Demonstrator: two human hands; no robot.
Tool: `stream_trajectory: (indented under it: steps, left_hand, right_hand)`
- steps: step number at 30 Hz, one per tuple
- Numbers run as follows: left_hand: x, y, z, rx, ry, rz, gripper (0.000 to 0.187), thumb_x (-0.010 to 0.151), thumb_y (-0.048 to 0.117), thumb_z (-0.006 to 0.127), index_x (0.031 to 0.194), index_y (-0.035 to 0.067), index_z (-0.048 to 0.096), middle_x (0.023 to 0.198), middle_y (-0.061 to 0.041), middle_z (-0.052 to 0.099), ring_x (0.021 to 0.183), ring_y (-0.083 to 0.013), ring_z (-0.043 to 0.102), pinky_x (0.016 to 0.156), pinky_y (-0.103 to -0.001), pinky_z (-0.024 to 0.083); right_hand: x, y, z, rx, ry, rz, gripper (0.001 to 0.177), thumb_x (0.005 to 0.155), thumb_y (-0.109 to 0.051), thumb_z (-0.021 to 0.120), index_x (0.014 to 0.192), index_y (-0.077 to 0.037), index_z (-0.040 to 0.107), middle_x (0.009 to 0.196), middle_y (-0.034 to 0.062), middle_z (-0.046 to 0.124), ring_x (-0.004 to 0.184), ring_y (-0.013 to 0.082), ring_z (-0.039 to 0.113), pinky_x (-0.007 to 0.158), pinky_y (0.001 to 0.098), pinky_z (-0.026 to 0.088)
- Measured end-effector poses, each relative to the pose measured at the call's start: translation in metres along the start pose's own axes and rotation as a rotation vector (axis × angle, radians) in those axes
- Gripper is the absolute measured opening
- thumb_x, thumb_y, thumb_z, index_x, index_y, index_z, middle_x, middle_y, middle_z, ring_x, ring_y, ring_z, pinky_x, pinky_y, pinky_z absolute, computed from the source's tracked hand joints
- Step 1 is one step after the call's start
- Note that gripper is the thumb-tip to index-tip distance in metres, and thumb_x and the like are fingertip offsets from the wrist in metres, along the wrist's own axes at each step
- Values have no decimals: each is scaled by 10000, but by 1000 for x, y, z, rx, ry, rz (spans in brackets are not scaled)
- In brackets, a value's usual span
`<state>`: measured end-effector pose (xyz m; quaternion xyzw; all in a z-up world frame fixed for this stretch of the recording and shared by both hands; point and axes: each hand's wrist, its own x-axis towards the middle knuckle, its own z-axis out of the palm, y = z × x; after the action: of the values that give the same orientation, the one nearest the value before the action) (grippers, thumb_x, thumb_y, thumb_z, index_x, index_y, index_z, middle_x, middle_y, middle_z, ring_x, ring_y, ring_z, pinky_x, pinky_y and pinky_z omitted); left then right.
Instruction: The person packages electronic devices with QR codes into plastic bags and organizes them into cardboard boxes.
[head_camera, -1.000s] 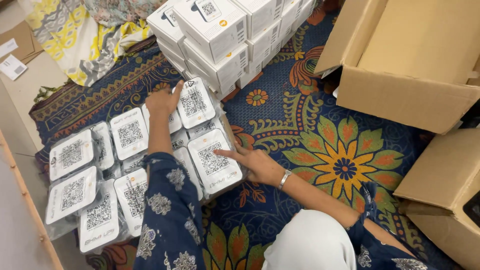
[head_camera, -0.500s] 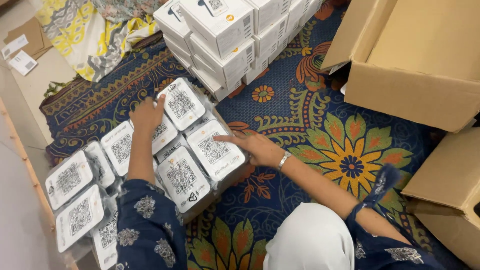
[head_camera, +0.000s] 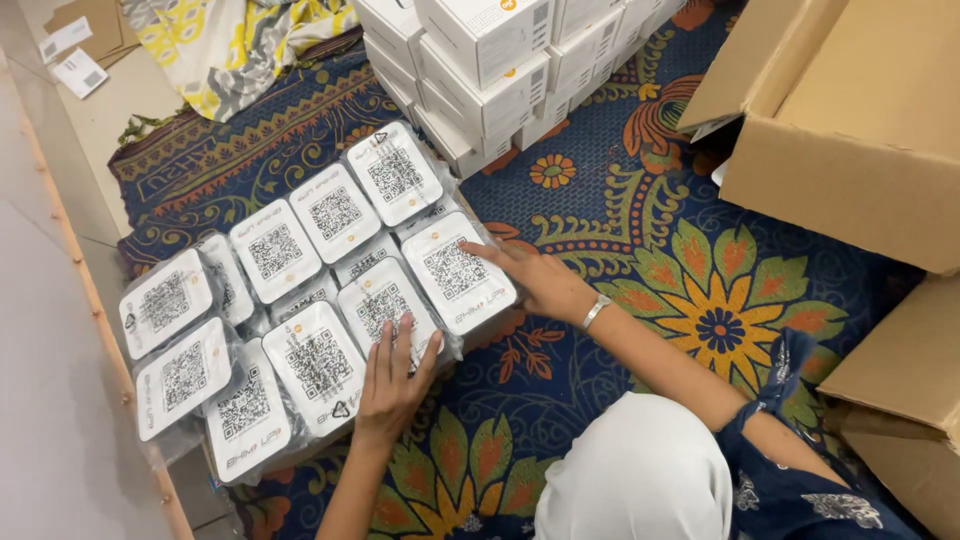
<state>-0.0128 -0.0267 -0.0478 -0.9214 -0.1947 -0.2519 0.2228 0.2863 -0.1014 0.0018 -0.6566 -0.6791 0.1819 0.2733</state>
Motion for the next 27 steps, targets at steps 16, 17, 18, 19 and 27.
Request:
stream_trajectory:
  steps: [16,17,18,19,27]
  left_hand:
    - [-25,-11,66,467,259,222,432,1108,466,453,1447,209,526,1411,43,668,1282,-114,621,1085,-308,384]
    - [-16,-16,63,462,290,211,390,1112,420,519,1441,213,534,1417,62,654,1283,-102,614,1070,-305,383]
    - [-6,-23,60,461,322,202,359,1115,374,585,1435,216,542,1423,81,639,1284,-90,608,1056,-302,382]
    - [0,-28,64,463,322,203,359,1115,374,585,1435,216,542,1423,81,639,1284,-90,608,1056,-302,382]
    - [53,-84,114,465,341,146,341,1064,348,592,1379,220,619,1387,76,682,1236,-78,650,973,-277,387]
  right_hand:
    - [2,3,-2,-103,-29,52,1019,729,72,673,1554,-428,345,1541,179,462,824,408,720,693,450,613]
    - [7,3,-2,-82,-12,49,1003,741,66,679,1550,-426,347,1550,189,456,841,417,718,710,453,614]
    - [13,4,-3,-62,8,43,987,754,60,686,1545,-424,349,1559,200,450,857,427,716,726,456,616]
    - [23,7,-2,-60,10,41,987,754,60,686,1545,-424,349,1559,200,450,857,427,716,726,456,616]
    - [96,29,-1,-34,102,50,1073,732,-16,803,1568,-403,254,1550,205,456,1057,458,672,862,470,596]
